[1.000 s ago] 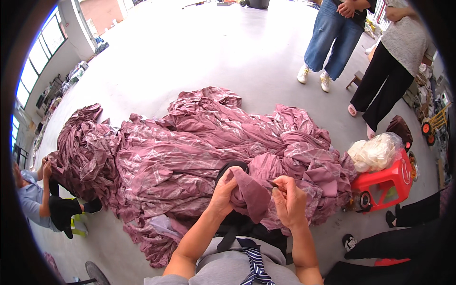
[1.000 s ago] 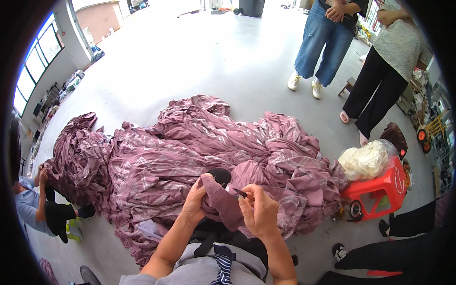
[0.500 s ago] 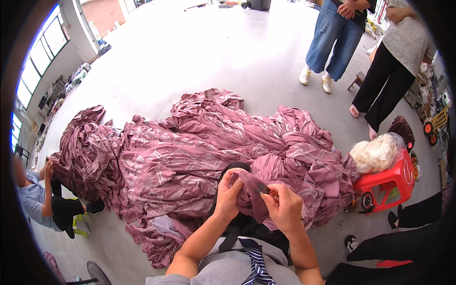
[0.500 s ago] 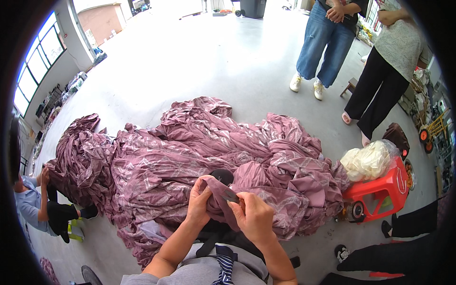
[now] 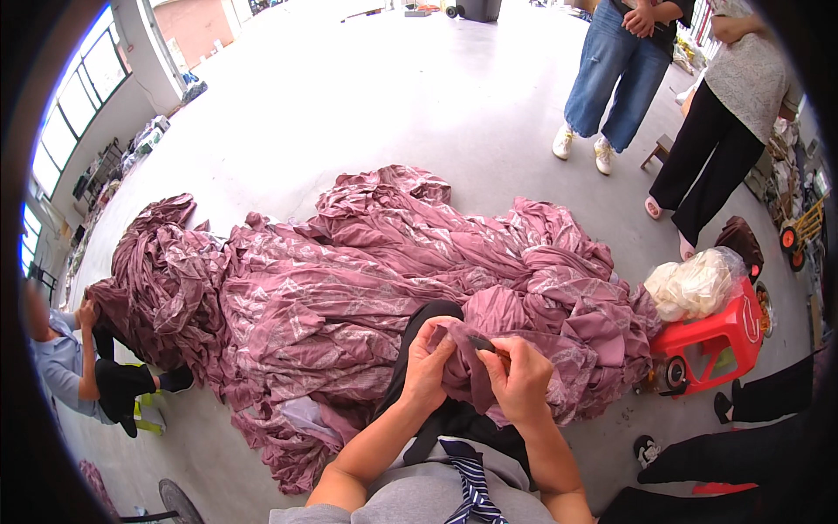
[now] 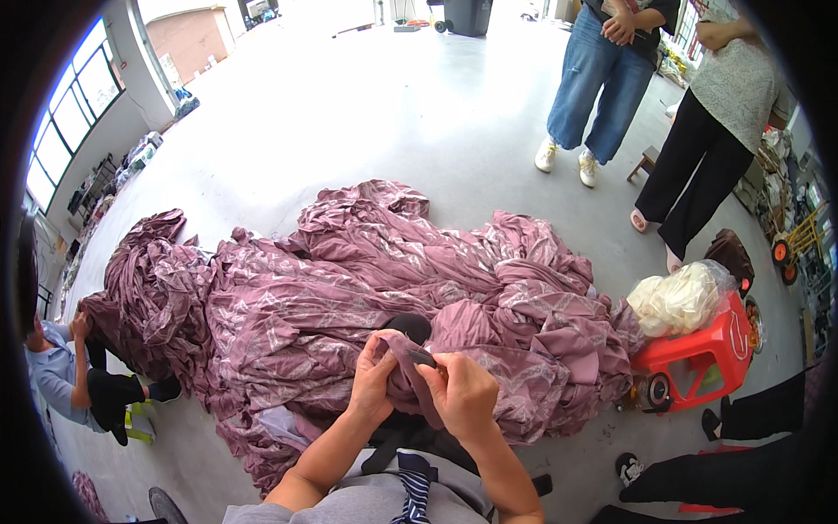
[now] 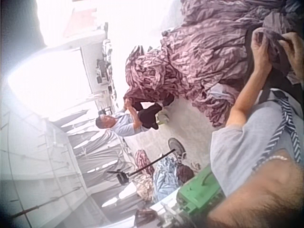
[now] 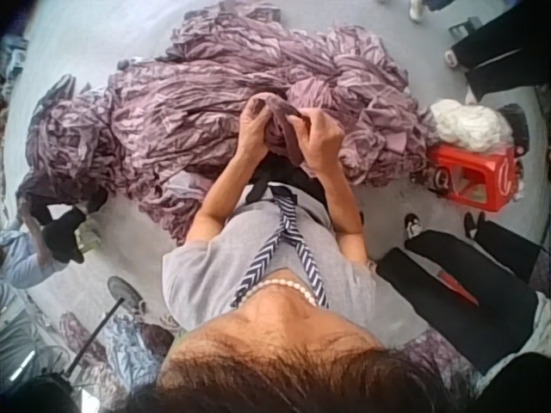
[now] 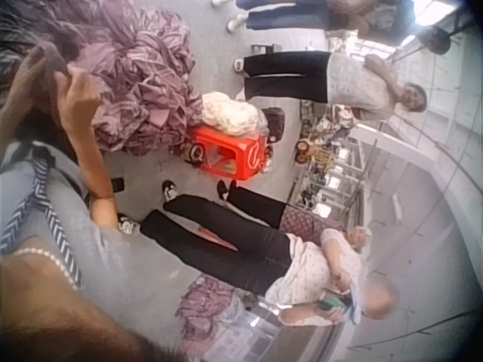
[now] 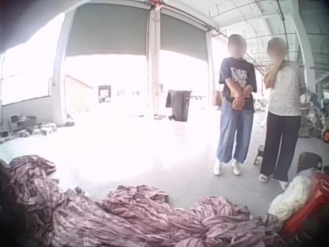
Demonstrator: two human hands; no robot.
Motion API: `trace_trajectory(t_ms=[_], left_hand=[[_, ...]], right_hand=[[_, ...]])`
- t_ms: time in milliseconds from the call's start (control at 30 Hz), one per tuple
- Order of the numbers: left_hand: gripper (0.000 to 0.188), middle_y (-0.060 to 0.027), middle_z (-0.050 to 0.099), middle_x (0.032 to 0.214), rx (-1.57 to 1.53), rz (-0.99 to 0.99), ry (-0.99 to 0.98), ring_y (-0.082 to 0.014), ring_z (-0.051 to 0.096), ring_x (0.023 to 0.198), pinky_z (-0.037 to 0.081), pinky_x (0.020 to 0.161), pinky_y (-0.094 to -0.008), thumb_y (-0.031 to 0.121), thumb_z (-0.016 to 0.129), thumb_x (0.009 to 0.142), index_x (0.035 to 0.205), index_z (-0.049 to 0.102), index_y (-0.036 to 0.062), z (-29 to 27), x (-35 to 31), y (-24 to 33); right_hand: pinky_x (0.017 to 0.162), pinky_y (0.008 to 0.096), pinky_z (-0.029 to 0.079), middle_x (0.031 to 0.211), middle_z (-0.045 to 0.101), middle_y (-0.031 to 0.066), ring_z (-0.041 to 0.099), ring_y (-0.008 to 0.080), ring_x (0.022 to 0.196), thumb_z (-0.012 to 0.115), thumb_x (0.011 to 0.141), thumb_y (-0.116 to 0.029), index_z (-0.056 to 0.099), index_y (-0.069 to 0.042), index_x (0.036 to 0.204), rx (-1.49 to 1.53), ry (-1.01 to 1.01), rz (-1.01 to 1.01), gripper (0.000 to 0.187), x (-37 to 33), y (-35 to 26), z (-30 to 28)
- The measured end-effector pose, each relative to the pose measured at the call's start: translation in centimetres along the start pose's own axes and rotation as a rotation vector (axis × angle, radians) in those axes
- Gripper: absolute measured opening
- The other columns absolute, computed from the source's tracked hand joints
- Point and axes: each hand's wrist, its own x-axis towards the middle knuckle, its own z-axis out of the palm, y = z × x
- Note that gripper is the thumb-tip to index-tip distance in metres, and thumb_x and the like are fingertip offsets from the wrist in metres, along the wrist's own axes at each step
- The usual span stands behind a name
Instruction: The person sits on the floor and uses a small blade to cut tags and loose threads from pink fabric pieces. They handle each piece individually, trim the edges, and place the finished items back onto the pile.
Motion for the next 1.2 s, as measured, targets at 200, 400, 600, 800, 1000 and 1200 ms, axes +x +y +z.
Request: trace_trajectory(t_ms=[200, 400, 600, 800, 1000, 1200], left_hand=[[0.020, -0.0044, 0.061, 0.102, 0.030, -0.003, 0.036, -0.0127, 0.060, 0.094, 0.050, 0.082, -0.0276, 0.011, 0.058, 0.092, 0.111, 0.053, 0.0062, -1.1, 0.5, -0.1], [0.022, -0.0168, 0.063, 0.111, 0.190, -0.010, -0.117, -0.0144, 0.063, 0.080, 0.052, 0.068, -0.0242, 0.005, 0.058, 0.090, 0.112, 0.052, 0.0054, -1.9, 1.7, 1.1], [0.017, -0.0148, 0.067, 0.097, 0.421, 0.285, 0.376, -0.0087, 0.059, 0.061, 0.043, 0.048, -0.0188, 0.007, 0.061, 0.088, 0.104, 0.055, 0.0040, -11.8, 2.1, 7.3], [0.017, -0.0079, 0.067, 0.090, 0.708, 0.345, 0.693, -0.0086, 0.060, 0.060, 0.042, 0.045, -0.0176, 0.006, 0.060, 0.087, 0.103, 0.055, 0.0034, -24.2, -1.9, 6.5], [0.010, -0.0035, 0.065, 0.080, 1.053, 0.305, 0.789, -0.0087, 0.062, 0.063, 0.047, 0.055, -0.0207, 0.007, 0.064, 0.084, 0.094, 0.062, 0.0045, -29.4, -1.7, 4.0], [0.021, -0.0085, 0.063, 0.101, 1.721, 0.308, 0.836, -0.0243, 0.058, 0.103, 0.045, 0.087, -0.0370, 0.008, 0.068, 0.073, 0.093, 0.064, 0.0089, -31.2, -1.6, 7.6]], right_hand=[[0.055, 0.0235, 0.044, 0.078, 0.062, 0.0040, 0.052, 0.0070, 0.058, 0.076, 0.079, -0.019, 0.058, -0.002, 0.106, 0.613, 0.126, 0.330, 0.036, -0.7, 1.4, -0.6], [0.062, 0.0266, 0.048, 0.076, 0.063, 0.0034, 0.056, 0.0112, 0.066, 0.075, 0.076, -0.009, 0.064, -0.001, 0.095, 0.218, -0.224, 0.507, 0.024, -2.7, 5.7, -2.0], [0.053, 0.0214, 0.046, 0.095, 0.067, 0.0089, 0.060, 0.0141, 0.069, 0.067, 0.086, -0.024, 0.060, -0.001, 0.096, 0.220, 1.177, 0.360, 0.027, -1.3, 26.1, -39.3], [0.060, 0.0220, 0.047, 0.086, 0.060, 0.0025, 0.053, 0.0081, 0.068, 0.060, 0.080, 0.003, 0.061, 0.002, 0.110, 0.001, 0.607, 0.552, 0.031, -3.9, 23.7, -22.1], [0.069, 0.0390, 0.048, 0.084, 0.063, 0.0163, 0.060, 0.0319, 0.071, 0.065, 0.073, -0.006, 0.063, -0.004, 0.103, -0.303, -0.359, 0.263, 0.029, -9.8, 12.8, -0.6], [0.070, 0.0377, 0.047, 0.078, 0.058, 0.0167, 0.058, 0.0314, 0.074, 0.051, 0.080, 0.001, 0.060, -0.002, 0.090, -0.561, -0.116, 0.303, 0.013, -3.9, 22.6, -15.8]])
